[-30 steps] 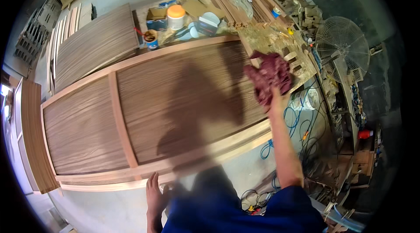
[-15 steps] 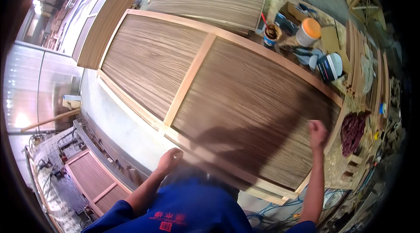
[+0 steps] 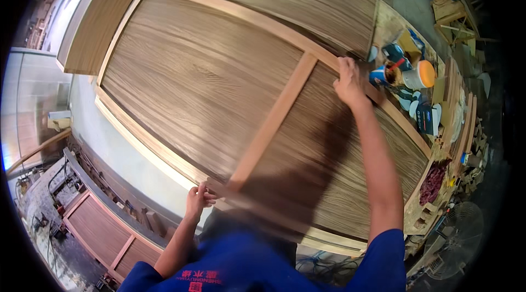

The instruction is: The person cleans and smooths a large wooden door panel in a workshop. They first wipe the surface with a cloth, then scrape the edges with a metal tool, and finally use a handheld electric sander to smooth the wood grain.

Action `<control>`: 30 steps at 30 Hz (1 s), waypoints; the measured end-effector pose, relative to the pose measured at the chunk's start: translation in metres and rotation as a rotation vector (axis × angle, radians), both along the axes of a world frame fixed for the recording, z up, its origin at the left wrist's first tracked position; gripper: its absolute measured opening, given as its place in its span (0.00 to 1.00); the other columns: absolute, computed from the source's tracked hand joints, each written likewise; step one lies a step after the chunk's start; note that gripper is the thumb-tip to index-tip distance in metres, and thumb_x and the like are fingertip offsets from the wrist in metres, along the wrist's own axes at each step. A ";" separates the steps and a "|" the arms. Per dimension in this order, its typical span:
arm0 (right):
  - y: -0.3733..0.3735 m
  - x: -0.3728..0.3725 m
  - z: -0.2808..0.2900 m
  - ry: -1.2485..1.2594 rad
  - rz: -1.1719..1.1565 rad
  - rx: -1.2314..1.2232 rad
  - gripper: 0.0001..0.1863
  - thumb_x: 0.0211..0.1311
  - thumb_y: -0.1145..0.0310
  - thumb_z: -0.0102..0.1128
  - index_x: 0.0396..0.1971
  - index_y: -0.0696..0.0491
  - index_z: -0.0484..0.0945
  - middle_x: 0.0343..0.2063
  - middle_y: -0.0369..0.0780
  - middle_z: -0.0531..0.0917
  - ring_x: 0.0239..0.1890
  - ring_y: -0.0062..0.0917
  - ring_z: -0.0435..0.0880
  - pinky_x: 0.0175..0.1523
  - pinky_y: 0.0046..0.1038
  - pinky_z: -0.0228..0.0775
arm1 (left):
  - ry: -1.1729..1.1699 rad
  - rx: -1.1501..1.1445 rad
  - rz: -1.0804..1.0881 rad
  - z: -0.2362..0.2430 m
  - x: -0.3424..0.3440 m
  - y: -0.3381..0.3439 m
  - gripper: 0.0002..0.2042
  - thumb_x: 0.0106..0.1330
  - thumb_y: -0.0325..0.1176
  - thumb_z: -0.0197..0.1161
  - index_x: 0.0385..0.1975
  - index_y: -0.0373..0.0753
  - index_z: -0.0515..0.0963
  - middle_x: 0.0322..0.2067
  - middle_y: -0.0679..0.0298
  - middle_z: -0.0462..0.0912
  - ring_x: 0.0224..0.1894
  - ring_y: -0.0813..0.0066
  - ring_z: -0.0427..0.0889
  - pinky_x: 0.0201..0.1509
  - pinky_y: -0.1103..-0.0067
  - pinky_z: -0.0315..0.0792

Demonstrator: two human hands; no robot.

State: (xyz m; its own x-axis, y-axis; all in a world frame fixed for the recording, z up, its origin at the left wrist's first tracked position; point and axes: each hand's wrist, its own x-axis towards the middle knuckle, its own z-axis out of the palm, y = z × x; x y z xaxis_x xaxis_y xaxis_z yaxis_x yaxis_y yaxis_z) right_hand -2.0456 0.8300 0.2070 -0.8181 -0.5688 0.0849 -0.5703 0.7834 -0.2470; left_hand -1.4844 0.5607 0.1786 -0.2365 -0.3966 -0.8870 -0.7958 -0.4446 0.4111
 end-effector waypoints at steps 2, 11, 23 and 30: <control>-0.021 -0.026 -0.005 -0.136 -0.028 0.130 0.26 0.57 0.77 0.62 0.58 0.56 0.69 0.58 0.52 0.76 0.62 0.52 0.75 0.65 0.47 0.72 | -0.017 -0.023 0.057 0.008 -0.020 -0.017 0.29 0.76 0.58 0.59 0.47 0.29 0.71 0.31 0.47 0.88 0.25 0.68 0.88 0.29 0.78 0.81; -0.065 -0.090 -0.033 -0.427 0.068 0.265 0.20 0.46 0.71 0.70 0.43 0.57 0.81 0.43 0.54 0.85 0.51 0.53 0.83 0.57 0.47 0.75 | -0.168 -0.111 -0.185 0.007 -0.055 -0.055 0.31 0.68 0.62 0.66 0.32 0.32 0.88 0.21 0.57 0.87 0.26 0.64 0.90 0.27 0.72 0.81; -0.036 -0.057 0.085 -0.478 -0.101 0.115 0.25 0.40 0.81 0.56 0.46 0.57 0.70 0.40 0.46 0.75 0.47 0.41 0.77 0.59 0.29 0.68 | -0.073 -0.092 -0.176 0.029 -0.056 -0.060 0.26 0.67 0.56 0.69 0.38 0.32 0.88 0.31 0.50 0.90 0.36 0.61 0.91 0.44 0.63 0.82; 0.024 -0.043 0.247 -0.491 -0.072 -0.220 0.47 0.44 0.82 0.51 0.73 0.63 0.60 0.64 0.45 0.73 0.70 0.33 0.70 0.75 0.31 0.55 | 0.195 -0.035 -0.184 0.028 -0.081 -0.065 0.25 0.69 0.55 0.68 0.33 0.33 0.86 0.28 0.54 0.89 0.31 0.67 0.89 0.40 0.69 0.82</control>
